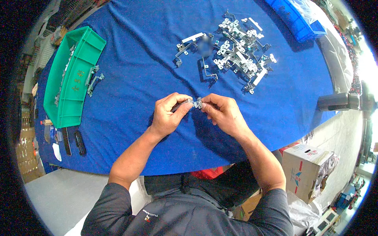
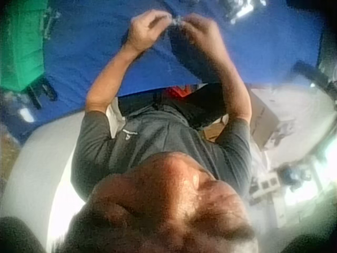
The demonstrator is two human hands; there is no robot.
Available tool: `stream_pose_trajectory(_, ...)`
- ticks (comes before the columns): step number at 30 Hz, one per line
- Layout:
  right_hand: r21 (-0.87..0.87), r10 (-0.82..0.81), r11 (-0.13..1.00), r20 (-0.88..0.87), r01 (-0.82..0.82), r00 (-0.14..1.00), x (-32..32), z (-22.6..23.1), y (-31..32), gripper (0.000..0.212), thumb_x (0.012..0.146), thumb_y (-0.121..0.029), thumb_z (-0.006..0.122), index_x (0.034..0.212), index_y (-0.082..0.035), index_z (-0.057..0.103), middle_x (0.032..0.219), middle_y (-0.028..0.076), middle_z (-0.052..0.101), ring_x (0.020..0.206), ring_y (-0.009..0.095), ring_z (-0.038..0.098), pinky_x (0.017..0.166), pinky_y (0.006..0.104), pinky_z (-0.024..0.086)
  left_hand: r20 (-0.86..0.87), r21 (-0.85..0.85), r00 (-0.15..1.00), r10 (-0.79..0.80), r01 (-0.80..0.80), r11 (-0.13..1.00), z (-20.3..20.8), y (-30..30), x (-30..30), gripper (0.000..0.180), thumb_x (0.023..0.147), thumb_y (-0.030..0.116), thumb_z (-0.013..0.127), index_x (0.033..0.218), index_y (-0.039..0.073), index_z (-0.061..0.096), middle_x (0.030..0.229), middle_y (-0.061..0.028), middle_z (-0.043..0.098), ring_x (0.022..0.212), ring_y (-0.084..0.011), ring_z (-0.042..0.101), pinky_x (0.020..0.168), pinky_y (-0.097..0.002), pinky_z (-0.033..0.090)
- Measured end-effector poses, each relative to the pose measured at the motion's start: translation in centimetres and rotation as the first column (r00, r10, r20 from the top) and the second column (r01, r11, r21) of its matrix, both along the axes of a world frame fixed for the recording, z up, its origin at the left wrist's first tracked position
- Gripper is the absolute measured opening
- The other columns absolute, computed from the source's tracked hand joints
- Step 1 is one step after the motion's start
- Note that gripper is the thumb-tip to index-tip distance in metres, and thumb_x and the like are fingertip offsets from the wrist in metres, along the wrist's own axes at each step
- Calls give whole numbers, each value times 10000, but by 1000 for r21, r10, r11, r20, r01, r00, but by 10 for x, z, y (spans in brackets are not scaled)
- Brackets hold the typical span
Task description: The person assembles small metal brackets by hand, fitting the component pieces together at a work table.
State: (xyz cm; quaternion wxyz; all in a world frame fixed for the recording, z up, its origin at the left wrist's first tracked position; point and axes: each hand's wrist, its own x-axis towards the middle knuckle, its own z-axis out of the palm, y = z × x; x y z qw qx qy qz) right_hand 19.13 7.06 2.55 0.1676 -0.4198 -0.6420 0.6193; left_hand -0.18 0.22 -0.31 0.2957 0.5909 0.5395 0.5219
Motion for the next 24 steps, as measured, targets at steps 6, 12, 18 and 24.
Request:
stream_pose_trajectory(6, -26, 18, 999, -35, -19, 999, 2, -10, 1, 178, 987, -94, 544, 1112, -2, 631, 846, 18, 628, 704, 72, 578, 599, 239, 498, -21, -45, 995, -99, 98, 994, 2, 1, 2, 117, 880, 98, 714, 946, 4, 702, 778, -59, 663, 636, -98, 586, 579, -260, 459)
stream_pose_trajectory(12, -237, -62, 971, -242, 4, 968, -4, -2, 2, 172, 1003, -97, 521, 1091, 16, 616, 887, 36, 624, 751, 80, 589, 675, 253, 523, -33, -44, 993, -115, 114, 992, -1, -2, 0, 120, 876, 93, 717, 957, 5, 702, 780, -59, 659, 634, -109, 587, 579, -263, 462)
stream_pose_trajectory(18, -61, -140, 990, -217, 129, 966, -2, -9, 1, 183, 1011, -160, 546, 1060, 0, 621, 852, 21, 606, 712, 72, 566, 599, 232, 496, -53, -13, 985, -164, 163, 986, -1, 0, 2, 129, 870, 100, 721, 951, 1, 701, 774, -65, 661, 649, -115, 600, 580, -269, 465)
stream_pose_trajectory(24, -66, 22, 998, 14, -21, 1000, 3, -1, 8, 185, 988, -170, 569, 1047, -13, 647, 811, 2, 627, 662, 67, 561, 527, 230, 467, -3, 42, 1000, 14, -14, 999, -1, 1, 1, 121, 869, 100, 722, 934, 0, 700, 770, -59, 662, 625, -97, 577, 566, -263, 453)
